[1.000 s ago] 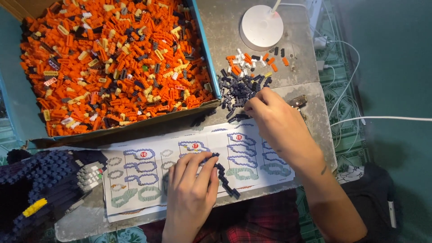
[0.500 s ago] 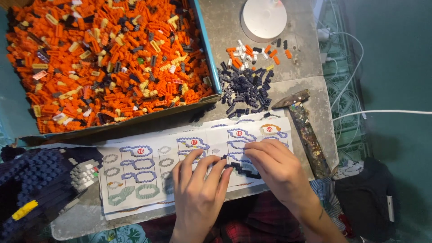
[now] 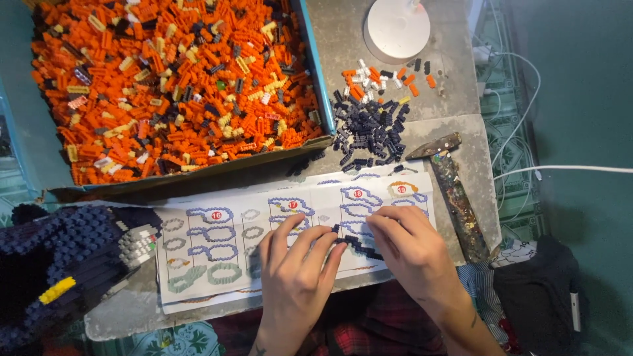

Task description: Assembling a complex toy from small plastic building blocks using hands and a small hammer while following instructions.

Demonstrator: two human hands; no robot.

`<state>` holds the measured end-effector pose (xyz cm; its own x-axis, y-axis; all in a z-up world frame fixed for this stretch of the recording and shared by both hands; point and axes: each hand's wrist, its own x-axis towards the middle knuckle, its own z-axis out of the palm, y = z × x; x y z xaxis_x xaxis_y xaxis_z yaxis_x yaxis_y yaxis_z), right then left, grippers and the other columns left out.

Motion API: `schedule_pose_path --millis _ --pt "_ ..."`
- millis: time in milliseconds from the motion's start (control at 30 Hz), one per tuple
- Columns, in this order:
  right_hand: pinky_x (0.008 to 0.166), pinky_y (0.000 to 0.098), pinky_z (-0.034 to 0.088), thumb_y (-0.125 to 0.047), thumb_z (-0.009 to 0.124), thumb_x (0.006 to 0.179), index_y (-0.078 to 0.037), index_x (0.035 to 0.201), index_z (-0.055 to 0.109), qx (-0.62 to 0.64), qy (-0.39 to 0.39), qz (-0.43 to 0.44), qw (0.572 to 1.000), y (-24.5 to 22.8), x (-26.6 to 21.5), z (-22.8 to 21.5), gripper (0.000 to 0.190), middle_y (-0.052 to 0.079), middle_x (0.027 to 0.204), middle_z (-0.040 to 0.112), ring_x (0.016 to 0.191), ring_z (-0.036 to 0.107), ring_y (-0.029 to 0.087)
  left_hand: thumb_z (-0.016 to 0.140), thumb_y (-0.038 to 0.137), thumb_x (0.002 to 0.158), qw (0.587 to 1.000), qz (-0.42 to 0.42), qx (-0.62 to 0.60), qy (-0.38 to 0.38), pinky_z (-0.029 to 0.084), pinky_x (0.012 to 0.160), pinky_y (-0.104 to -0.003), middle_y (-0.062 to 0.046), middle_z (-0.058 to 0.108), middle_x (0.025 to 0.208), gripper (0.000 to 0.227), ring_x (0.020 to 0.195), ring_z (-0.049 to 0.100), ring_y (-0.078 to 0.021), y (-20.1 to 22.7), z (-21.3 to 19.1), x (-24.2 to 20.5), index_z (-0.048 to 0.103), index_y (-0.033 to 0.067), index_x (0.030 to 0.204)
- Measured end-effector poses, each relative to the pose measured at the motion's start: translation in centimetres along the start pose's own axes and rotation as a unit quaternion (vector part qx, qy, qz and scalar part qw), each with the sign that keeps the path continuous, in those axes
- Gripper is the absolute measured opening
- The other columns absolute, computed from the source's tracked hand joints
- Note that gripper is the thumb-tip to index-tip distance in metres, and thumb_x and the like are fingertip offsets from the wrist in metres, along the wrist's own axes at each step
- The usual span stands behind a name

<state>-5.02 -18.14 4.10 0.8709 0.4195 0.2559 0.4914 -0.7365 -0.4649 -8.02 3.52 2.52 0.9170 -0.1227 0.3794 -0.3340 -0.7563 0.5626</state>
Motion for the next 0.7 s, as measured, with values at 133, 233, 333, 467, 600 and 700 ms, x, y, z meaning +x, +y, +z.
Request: schedule_pose_path --millis 133,233,333,467,600,700 --pt "0.092 0.0408 0.061 0.005 0.077 0.103 0.005 0.112 0.073 0.031 0.025 -0.039 0.998 -0.3 0.3 0.3 0.01 0.017 0.112 0.078 0.097 0.075 0.03 0.092 0.024 0.098 1.0 -0.003 -0.003 -0.005 0.051 0.098 -0.05 0.0 0.083 0.113 0.017 0.125 0.07 -0.0355 0.0 0.0 -0.3 0.083 0.0116 0.106" --pt "0.093 0.0418 0.063 0.005 0.079 0.102 0.006 0.112 0.074 0.029 0.019 -0.052 0.998 0.1 0.1 0.5 0.011 0.018 0.113 0.08 0.1 0.077 0.03 0.092 0.022 0.097 1.0 -0.006 -0.009 -0.006 0.051 0.097 -0.051 0.0 0.083 0.113 0.016 0.125 0.07 -0.0359 -0.1 0.0 -0.2 0.084 0.011 0.106" --pt "0.096 0.0427 0.063 0.005 0.078 0.102 0.007 0.114 0.074 0.025 -0.007 -0.057 0.998 0.4 0.0 0.3 0.013 0.019 0.117 0.079 0.103 0.077 0.03 0.092 0.018 0.096 1.0 -0.009 -0.018 -0.006 0.051 0.097 -0.051 -0.001 0.083 0.112 0.015 0.125 0.07 -0.0361 -0.2 0.0 -0.3 0.084 0.0099 0.107" --pt "0.097 0.042 0.062 0.004 0.075 0.104 0.004 0.114 0.073 0.025 -0.028 -0.047 0.998 0.6 0.2 0.0 0.01 0.016 0.117 0.079 0.103 0.077 0.029 0.09 0.013 0.096 1.0 -0.007 -0.029 -0.001 0.051 0.098 -0.051 0.001 0.083 0.111 0.012 0.125 0.07 -0.0359 -0.2 -0.2 -0.1 0.084 0.01 0.107" --pt "0.095 0.0339 0.066 0.008 0.081 0.097 0.002 0.108 0.076 0.051 0.01 -0.032 0.998 -0.2 0.6 0.2 0.013 0.015 0.112 0.081 0.099 0.079 0.024 0.089 0.011 0.097 0.999 -0.008 -0.037 -0.005 0.051 0.098 -0.051 -0.001 0.083 0.111 0.013 0.124 0.07 -0.0363 -0.3 -0.3 -0.1 0.085 0.0086 0.109" --pt "0.073 0.0231 0.071 0.006 0.084 0.092 0.003 0.101 0.078 0.1 0.031 -0.003 0.994 -1.6 1.0 0.5 0.011 0.017 0.103 0.084 0.087 0.083 0.019 0.09 0.011 0.095 0.999 -0.009 -0.039 -0.004 0.051 0.099 -0.052 -0.001 0.084 0.112 0.014 0.125 0.07 -0.0359 -0.4 -0.2 -0.2 0.086 0.0088 0.109"
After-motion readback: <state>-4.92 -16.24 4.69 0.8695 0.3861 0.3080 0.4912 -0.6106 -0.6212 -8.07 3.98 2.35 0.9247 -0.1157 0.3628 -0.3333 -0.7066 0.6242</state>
